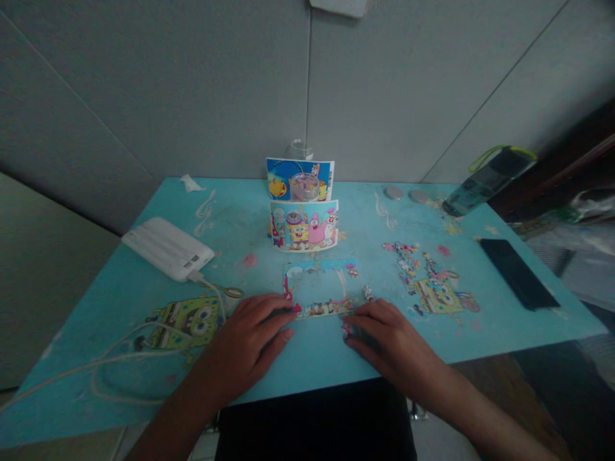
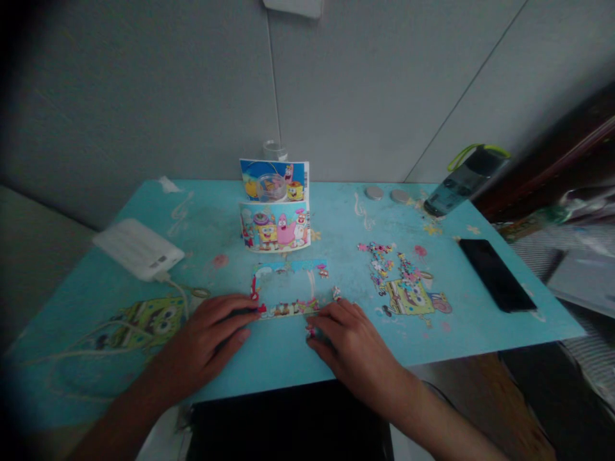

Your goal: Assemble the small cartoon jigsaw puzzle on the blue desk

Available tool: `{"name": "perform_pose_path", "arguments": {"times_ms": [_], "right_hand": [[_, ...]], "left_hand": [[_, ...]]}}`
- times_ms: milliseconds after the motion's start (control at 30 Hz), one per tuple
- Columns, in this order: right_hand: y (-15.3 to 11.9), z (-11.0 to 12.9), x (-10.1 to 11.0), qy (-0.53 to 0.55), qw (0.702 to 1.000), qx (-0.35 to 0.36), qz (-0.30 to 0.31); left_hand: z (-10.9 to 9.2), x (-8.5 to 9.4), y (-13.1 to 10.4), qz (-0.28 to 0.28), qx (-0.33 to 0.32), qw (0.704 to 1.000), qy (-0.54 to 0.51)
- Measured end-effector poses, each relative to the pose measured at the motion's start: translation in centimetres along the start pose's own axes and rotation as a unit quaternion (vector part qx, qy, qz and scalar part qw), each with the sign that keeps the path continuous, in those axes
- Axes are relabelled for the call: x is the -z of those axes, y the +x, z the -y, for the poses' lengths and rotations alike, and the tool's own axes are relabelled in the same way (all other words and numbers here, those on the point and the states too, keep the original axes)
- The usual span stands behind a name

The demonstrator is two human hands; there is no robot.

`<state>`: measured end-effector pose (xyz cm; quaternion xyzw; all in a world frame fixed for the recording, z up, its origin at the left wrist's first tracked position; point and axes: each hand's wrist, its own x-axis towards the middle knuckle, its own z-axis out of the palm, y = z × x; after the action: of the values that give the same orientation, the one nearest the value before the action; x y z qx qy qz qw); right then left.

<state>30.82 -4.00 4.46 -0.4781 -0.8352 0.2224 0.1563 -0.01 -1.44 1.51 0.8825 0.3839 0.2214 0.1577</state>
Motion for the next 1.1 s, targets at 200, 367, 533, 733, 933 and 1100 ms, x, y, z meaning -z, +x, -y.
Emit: {"name": "perform_pose_path", "arguments": {"times_ms": [200, 367, 533, 733, 933, 1100], "right_hand": [[0.10, -0.05, 0.10, 0.009, 1.000, -0.003, 0.008], [0.12, -0.05, 0.17, 0.016, 1.000, -0.005, 0.008], [0.08, -0.04, 0.12, -0.004, 1.000, -0.019, -0.001], [-0.01, 0.02, 0.11, -0.006, 1.000, -0.018, -0.008], [0.00, 0.05, 0.13, 0.004, 1.000, -0.017, -0.003], [0.13, -0.17, 0.29, -0.001, 0.999, -0.021, -0.032]], "left_hand": [[0.05, 0.04, -0.08, 0.002, 0.000, 1.000, 0.004], [0.02, 0.04, -0.08, -0.001, 0.003, 1.000, -0.003], [-0.01, 0.02, 0.03, -0.007, 0.001, 1.000, -0.009], [-0.05, 0.15, 0.06, 0.005, 0.009, 1.000, -0.005], [-0.03, 0.06, 0.03, 0.003, 0.012, 1.000, -0.011], [0.03, 0.02, -0.07, 0.007, 0.009, 1.000, -0.009]]}}
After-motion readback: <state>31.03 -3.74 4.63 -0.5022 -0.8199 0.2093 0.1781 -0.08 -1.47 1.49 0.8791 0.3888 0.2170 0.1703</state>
